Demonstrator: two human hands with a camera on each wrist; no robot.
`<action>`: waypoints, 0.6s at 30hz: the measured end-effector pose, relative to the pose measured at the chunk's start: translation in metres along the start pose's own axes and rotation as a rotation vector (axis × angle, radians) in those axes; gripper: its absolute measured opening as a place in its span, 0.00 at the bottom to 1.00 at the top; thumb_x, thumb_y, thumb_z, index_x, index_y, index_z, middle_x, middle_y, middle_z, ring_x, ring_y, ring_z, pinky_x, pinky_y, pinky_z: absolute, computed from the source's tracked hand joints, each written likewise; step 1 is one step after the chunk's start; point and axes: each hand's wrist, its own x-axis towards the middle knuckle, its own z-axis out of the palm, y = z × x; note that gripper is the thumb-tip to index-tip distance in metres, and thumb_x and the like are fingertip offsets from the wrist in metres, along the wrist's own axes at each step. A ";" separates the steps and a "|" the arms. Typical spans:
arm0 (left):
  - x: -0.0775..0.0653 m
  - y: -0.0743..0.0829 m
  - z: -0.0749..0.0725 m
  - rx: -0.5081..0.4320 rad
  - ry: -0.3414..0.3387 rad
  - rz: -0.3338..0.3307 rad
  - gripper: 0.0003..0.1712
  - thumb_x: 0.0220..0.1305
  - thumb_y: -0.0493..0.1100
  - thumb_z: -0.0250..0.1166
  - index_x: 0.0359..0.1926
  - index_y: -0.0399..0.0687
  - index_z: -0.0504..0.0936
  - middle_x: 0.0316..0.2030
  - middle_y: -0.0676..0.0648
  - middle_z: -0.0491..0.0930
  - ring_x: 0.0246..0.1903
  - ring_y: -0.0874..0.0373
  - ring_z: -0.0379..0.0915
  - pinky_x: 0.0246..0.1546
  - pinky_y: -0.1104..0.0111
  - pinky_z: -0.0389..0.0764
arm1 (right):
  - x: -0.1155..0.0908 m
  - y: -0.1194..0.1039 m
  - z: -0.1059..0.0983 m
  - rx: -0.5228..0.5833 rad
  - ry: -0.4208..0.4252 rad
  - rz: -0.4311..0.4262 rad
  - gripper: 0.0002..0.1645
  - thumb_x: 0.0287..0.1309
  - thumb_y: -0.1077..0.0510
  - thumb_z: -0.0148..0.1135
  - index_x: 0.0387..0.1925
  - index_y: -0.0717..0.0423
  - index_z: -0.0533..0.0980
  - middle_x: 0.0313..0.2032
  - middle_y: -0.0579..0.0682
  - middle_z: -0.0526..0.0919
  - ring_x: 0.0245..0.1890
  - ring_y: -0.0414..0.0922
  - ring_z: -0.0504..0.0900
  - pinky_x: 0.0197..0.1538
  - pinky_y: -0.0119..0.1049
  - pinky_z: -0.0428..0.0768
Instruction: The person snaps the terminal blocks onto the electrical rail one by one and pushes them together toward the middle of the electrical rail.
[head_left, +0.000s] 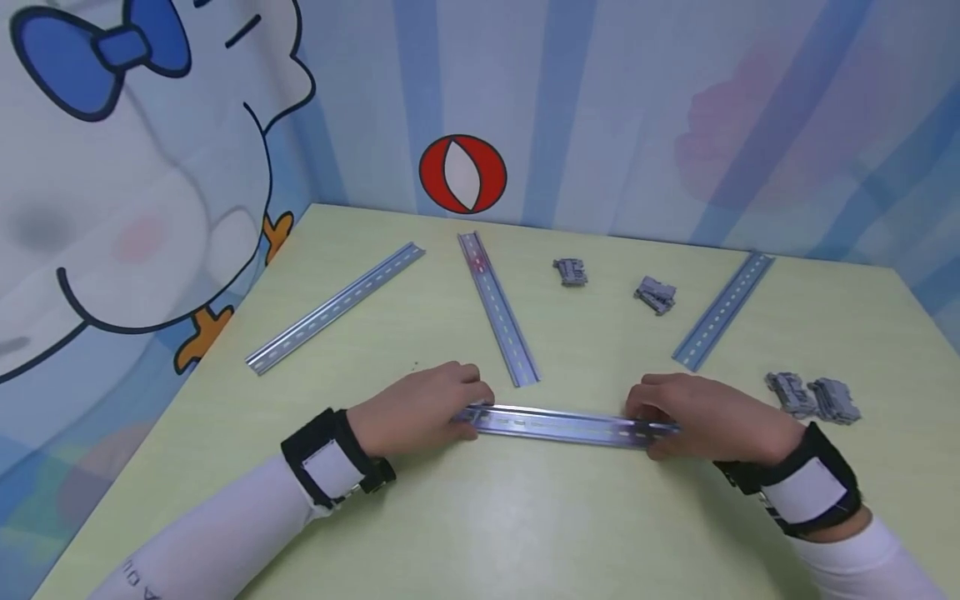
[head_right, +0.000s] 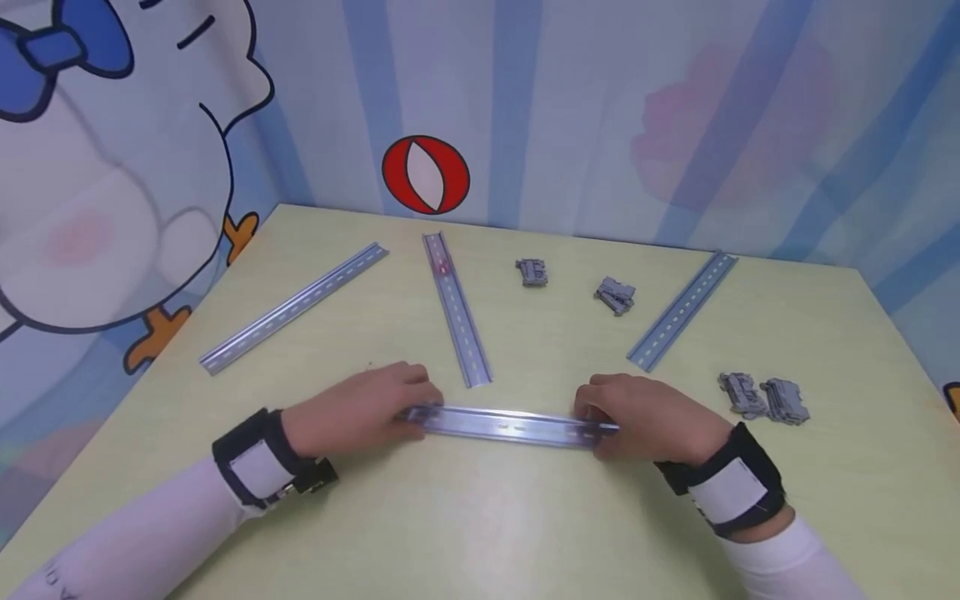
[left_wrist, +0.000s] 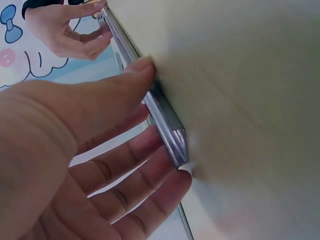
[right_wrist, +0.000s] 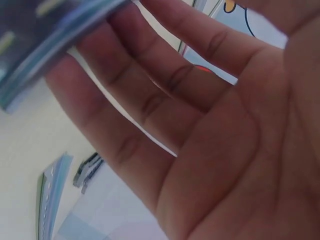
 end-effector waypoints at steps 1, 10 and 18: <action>-0.002 -0.002 0.000 -0.004 0.010 -0.007 0.20 0.60 0.49 0.71 0.53 0.53 0.81 0.41 0.55 0.77 0.38 0.64 0.68 0.42 0.71 0.77 | 0.001 -0.001 0.000 -0.004 0.007 -0.007 0.20 0.46 0.58 0.76 0.43 0.46 0.79 0.35 0.37 0.76 0.32 0.35 0.72 0.35 0.32 0.77; -0.010 -0.007 -0.003 -0.021 0.064 -0.084 0.18 0.59 0.45 0.71 0.51 0.50 0.83 0.41 0.53 0.77 0.38 0.63 0.67 0.41 0.72 0.77 | 0.008 -0.003 0.007 -0.044 0.082 0.011 0.21 0.50 0.56 0.75 0.47 0.49 0.80 0.40 0.39 0.78 0.37 0.36 0.75 0.41 0.37 0.80; -0.008 -0.012 -0.001 -0.010 0.129 -0.137 0.18 0.58 0.42 0.72 0.50 0.47 0.83 0.40 0.50 0.78 0.37 0.60 0.68 0.39 0.70 0.76 | 0.016 -0.002 0.015 -0.122 0.253 -0.028 0.19 0.51 0.60 0.74 0.46 0.53 0.81 0.38 0.44 0.79 0.36 0.38 0.76 0.38 0.38 0.80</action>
